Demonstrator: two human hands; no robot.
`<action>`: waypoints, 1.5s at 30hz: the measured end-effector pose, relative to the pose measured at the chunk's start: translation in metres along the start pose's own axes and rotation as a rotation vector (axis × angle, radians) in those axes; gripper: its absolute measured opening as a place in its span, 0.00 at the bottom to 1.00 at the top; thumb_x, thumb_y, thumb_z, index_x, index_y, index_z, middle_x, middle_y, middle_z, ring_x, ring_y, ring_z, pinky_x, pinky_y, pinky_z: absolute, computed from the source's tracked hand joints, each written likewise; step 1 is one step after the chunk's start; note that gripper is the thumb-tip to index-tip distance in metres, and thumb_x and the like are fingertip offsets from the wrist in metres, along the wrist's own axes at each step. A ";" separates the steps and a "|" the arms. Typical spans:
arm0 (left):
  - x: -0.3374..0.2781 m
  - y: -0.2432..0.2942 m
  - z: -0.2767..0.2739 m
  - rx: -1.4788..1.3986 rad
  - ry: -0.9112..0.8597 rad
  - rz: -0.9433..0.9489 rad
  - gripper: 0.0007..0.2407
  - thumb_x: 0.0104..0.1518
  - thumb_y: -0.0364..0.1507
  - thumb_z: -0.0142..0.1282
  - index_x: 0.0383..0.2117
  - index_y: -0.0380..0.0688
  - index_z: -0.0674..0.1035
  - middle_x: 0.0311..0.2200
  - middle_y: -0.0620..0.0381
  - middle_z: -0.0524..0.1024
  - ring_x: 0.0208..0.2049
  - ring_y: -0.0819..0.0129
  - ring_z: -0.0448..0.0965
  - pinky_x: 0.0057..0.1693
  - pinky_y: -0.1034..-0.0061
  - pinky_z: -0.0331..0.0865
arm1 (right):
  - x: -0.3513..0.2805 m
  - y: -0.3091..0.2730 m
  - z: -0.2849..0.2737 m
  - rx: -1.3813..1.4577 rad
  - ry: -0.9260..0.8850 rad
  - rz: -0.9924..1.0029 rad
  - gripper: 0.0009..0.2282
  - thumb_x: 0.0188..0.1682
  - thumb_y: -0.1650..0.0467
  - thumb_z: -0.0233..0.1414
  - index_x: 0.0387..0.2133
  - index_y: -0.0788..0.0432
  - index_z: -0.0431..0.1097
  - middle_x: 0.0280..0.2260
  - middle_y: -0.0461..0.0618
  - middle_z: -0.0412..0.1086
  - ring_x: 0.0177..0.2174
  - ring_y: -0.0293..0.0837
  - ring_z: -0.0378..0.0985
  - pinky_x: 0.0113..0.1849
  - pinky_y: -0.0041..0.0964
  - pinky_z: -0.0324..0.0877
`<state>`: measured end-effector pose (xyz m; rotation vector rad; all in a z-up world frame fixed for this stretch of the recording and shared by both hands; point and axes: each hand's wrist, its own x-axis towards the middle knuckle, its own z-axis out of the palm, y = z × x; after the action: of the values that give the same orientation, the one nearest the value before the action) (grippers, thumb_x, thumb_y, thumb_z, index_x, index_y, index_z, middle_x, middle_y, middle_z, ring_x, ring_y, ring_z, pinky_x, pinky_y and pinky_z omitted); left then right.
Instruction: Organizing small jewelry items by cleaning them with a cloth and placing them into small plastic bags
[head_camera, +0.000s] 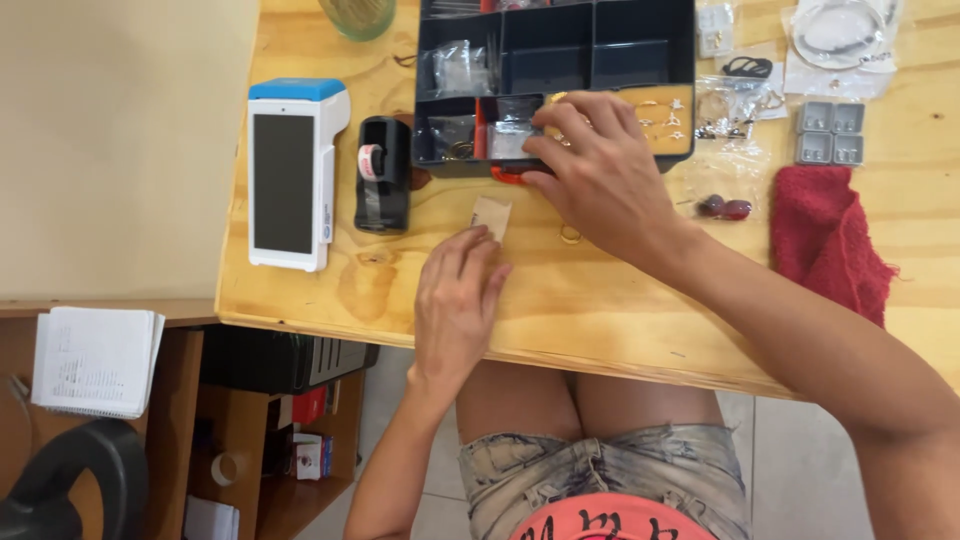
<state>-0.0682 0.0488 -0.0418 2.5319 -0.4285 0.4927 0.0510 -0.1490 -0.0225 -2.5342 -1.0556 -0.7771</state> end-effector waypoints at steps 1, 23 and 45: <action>-0.001 -0.002 0.002 0.002 0.006 -0.006 0.10 0.66 0.30 0.53 0.45 0.36 0.77 0.50 0.46 0.75 0.51 0.50 0.76 0.59 0.59 0.69 | 0.003 0.001 0.005 0.002 0.000 -0.008 0.10 0.53 0.64 0.63 0.39 0.56 0.76 0.48 0.50 0.71 0.50 0.54 0.68 0.51 0.48 0.64; 0.018 0.005 0.032 0.081 -0.061 0.053 0.14 0.60 0.30 0.61 0.51 0.44 0.77 0.49 0.52 0.78 0.48 0.54 0.78 0.55 0.60 0.70 | -0.045 0.009 -0.078 0.113 -0.020 0.132 0.11 0.54 0.67 0.68 0.45 0.57 0.77 0.46 0.54 0.73 0.46 0.56 0.71 0.53 0.51 0.61; 0.043 0.053 0.088 0.133 -0.007 0.155 0.04 0.61 0.30 0.60 0.37 0.46 0.78 0.46 0.57 0.73 0.43 0.61 0.73 0.50 0.64 0.62 | -0.227 -0.013 -0.108 1.254 0.798 1.288 0.11 0.54 0.63 0.52 0.46 0.50 0.62 0.41 0.54 0.73 0.26 0.55 0.77 0.24 0.43 0.73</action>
<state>-0.0280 -0.0506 -0.0709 2.6408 -0.6168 0.5874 -0.1313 -0.3176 -0.0651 -1.1073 0.3875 -0.3698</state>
